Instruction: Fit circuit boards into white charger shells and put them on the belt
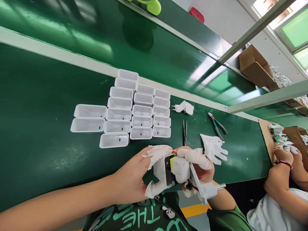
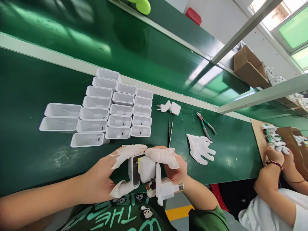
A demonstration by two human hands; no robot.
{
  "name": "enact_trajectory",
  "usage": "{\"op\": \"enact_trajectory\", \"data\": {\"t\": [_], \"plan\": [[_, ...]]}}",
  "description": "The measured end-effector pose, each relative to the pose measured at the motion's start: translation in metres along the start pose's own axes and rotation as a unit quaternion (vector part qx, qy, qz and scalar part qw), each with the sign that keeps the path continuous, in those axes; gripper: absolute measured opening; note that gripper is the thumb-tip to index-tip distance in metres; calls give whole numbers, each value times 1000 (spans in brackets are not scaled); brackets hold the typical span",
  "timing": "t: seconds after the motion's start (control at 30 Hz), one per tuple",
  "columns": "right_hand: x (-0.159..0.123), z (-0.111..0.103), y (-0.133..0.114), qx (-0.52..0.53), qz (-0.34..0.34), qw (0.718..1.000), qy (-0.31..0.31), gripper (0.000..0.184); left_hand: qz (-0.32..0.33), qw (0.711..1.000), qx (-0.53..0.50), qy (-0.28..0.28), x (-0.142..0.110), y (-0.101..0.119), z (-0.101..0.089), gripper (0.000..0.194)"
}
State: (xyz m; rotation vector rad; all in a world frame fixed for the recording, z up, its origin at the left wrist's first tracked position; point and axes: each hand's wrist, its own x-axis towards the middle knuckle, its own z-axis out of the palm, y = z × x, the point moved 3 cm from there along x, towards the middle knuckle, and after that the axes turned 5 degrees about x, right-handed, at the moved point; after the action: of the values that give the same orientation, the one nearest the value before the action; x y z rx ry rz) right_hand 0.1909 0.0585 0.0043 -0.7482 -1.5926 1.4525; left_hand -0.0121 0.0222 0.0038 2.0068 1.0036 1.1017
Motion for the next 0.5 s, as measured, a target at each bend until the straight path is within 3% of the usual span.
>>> {"op": "enact_trajectory", "data": {"t": [0.4, 0.5], "plan": [[6, -2, -4, -8, -1, 1000, -27, 49, 7, 1000, 22, 9, 0, -1, 0, 69], [4, 0, -3, 8, -27, 999, -20, 47, 6, 1000, 4, 9, 0, -1, 0, 66]]}}
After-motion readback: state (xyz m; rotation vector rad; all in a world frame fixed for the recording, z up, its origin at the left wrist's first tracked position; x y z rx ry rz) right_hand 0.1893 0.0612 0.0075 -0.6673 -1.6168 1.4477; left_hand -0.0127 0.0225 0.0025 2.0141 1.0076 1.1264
